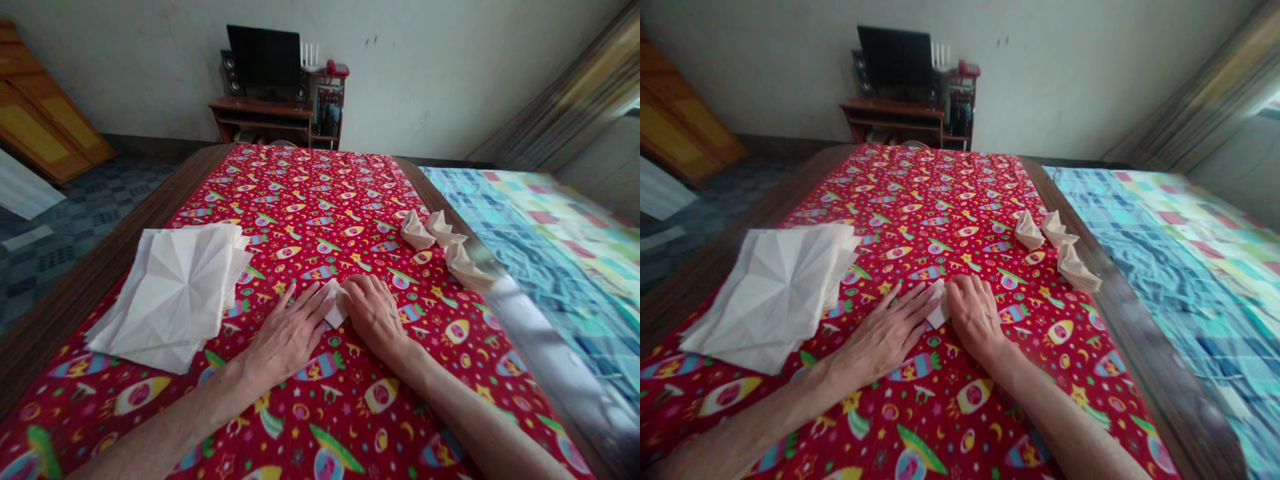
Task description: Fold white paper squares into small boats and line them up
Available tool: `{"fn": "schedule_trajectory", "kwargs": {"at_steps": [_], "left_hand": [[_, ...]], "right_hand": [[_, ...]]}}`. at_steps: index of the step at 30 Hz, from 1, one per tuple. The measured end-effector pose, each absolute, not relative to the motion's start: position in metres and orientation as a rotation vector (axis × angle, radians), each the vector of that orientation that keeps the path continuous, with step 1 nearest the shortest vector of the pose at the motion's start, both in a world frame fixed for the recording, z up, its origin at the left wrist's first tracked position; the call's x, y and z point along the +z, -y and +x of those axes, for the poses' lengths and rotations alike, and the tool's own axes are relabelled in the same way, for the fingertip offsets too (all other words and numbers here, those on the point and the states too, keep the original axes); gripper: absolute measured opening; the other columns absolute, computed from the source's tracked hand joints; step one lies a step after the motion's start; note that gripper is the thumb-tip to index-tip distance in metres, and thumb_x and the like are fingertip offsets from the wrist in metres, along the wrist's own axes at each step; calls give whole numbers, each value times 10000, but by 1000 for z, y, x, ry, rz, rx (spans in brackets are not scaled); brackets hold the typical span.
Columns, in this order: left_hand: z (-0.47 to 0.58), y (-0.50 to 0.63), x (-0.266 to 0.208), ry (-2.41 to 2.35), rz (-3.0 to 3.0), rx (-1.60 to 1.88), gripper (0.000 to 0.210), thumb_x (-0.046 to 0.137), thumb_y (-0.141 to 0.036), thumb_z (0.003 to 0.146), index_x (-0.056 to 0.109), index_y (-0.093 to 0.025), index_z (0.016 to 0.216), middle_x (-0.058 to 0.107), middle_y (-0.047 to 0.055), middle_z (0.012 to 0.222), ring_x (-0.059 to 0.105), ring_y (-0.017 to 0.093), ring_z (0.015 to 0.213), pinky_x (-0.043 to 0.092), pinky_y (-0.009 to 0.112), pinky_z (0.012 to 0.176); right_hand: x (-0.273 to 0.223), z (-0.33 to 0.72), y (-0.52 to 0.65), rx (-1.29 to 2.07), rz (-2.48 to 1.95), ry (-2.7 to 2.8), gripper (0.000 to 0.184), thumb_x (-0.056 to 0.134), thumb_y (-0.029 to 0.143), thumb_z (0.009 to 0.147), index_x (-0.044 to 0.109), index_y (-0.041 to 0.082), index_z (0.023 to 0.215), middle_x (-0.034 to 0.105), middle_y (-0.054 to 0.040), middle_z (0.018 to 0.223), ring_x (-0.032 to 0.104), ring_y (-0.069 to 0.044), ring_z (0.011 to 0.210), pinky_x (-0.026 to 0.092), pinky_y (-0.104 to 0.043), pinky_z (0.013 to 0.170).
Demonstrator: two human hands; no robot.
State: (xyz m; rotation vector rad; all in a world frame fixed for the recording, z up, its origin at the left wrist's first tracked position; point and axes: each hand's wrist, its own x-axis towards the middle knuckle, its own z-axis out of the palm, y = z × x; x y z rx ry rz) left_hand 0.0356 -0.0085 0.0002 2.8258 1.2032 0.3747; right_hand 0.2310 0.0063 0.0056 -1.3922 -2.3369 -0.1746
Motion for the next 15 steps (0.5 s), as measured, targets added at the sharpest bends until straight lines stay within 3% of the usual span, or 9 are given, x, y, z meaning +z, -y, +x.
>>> {"fn": "schedule_trajectory", "kwargs": {"at_steps": [4,7,10,15], "left_hand": [[36,8,4,-1217,2813,378,436,340,-272,973,373,-208,1403,367,31,1484,224,205,1412,202,472,1154],[34,9,6,-1220,2805,362,446,340,-289,975,354,-207,1412,324,20,1505,233,195,1409,192,461,1160],[29,10,6,-1224,2802,365,443,343,-303,975,361,-211,1408,350,1,1491,263,187,1397,182,452,1161],[18,10,3,-1268,2797,404,418,375,-263,964,413,-209,1376,408,10,1459,302,208,1377,223,465,1136]], "right_hand": [[3,232,6,-75,-936,2495,363,368,146,947,512,160,1280,574,-119,1289,505,-229,1212,419,-447,1009],[0,240,15,114,-923,2501,508,324,65,905,386,140,1404,489,-137,1380,414,-202,1311,426,-413,1048],[-3,255,20,162,-975,2501,572,313,28,863,344,117,1427,483,-158,1379,377,-217,1331,428,-429,1049],[-8,268,22,47,-1006,2479,541,336,14,843,412,83,1375,537,-176,1321,430,-236,1295,467,-416,1011]]}}
